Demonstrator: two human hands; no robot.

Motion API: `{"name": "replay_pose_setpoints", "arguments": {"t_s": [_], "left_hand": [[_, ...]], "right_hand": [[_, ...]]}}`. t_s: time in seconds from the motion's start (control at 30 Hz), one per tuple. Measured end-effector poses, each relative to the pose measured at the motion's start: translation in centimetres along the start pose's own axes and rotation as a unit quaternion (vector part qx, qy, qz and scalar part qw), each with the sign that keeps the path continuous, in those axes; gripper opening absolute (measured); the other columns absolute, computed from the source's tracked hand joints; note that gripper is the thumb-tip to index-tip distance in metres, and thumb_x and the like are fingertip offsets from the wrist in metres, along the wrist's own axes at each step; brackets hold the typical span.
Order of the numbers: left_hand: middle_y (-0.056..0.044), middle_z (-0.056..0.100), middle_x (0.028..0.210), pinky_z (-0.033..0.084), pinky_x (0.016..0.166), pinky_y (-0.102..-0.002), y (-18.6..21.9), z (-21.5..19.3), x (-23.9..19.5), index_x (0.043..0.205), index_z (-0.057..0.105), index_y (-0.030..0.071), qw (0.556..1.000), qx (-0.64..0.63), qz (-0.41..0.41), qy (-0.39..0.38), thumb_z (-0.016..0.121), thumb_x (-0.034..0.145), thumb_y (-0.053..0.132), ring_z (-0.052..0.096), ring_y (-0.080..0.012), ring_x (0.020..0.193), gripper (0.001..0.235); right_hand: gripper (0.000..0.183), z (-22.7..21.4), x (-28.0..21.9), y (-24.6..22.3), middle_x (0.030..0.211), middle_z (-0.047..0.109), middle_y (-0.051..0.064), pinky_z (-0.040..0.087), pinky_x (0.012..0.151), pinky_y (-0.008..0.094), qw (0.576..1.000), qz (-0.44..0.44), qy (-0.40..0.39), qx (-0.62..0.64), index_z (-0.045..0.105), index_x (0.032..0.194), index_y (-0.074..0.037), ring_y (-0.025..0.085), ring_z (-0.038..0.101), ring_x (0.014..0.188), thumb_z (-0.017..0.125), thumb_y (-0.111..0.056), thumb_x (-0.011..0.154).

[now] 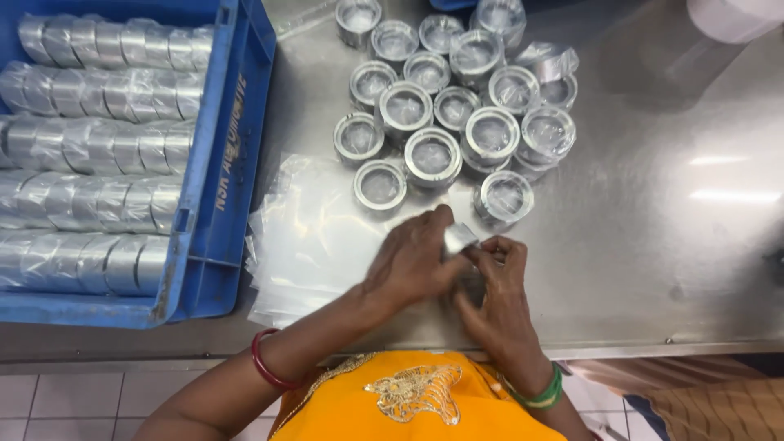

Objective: Packing cylindrical metal parts into small plastic bags and organizing them into blue storage crates on a metal table.

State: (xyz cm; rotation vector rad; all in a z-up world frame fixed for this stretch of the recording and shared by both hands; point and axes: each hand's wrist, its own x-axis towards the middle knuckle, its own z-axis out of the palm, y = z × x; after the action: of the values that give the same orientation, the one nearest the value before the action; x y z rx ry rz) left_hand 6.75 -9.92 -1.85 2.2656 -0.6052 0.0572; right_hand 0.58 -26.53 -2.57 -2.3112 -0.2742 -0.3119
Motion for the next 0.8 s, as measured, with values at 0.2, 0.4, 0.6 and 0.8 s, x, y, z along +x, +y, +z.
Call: {"name": "replay_pose_setpoints", "arguments": {"t_s": [0.2,0.4,0.6,0.8], "left_hand": [[-0.012,0.069,0.087,0.057,0.073,-0.038,1.8,-1.6,0.4,0.100,0.060,0.003,0.951,-0.246,-0.131,-0.133,0.075,0.091,0.033,0.070,-0.0254,0.081,0.034],[-0.011,0.067,0.095,0.057,0.070,-0.036,-1.0,-5.8,2.0,0.104,0.057,0.003,0.984,-0.148,0.020,0.102,0.074,0.091,0.022,0.070,-0.0232,0.082,0.029],[-0.012,0.066,0.095,0.051,0.083,-0.044,-1.0,-8.6,3.7,0.106,0.056,0.005,0.991,-0.024,0.045,0.121,0.074,0.090,0.017,0.066,-0.0299,0.091,0.027],[-0.015,0.065,0.107,0.047,0.089,-0.049,-1.7,-6.1,8.2,0.112,0.055,0.004,0.994,0.031,0.073,0.070,0.077,0.086,0.017,0.059,-0.0369,0.101,0.037]], "right_hand": [[0.071,-0.2,0.3,1.6,0.117,0.050,0.022,0.051,0.078,0.036,0.996,0.088,0.024,0.023,0.048,0.126,0.013,0.027,0.057,0.101,0.082,-0.015,0.070],[0.038,-3.6,4.4,2.8,0.094,0.075,0.003,0.057,0.074,0.025,0.917,0.255,0.000,0.305,0.065,0.115,0.001,0.014,0.069,0.084,0.074,-0.026,0.089],[0.038,-4.9,9.9,4.4,0.100,0.071,0.014,0.061,0.072,0.031,0.953,0.222,-0.025,0.204,0.060,0.116,0.000,0.018,0.072,0.084,0.070,-0.029,0.094],[0.069,-4.4,11.3,4.4,0.119,0.058,0.028,0.050,0.088,0.050,0.982,-0.099,-0.092,-0.136,0.057,0.133,-0.008,0.040,0.057,0.109,0.085,-0.043,0.080]]}}
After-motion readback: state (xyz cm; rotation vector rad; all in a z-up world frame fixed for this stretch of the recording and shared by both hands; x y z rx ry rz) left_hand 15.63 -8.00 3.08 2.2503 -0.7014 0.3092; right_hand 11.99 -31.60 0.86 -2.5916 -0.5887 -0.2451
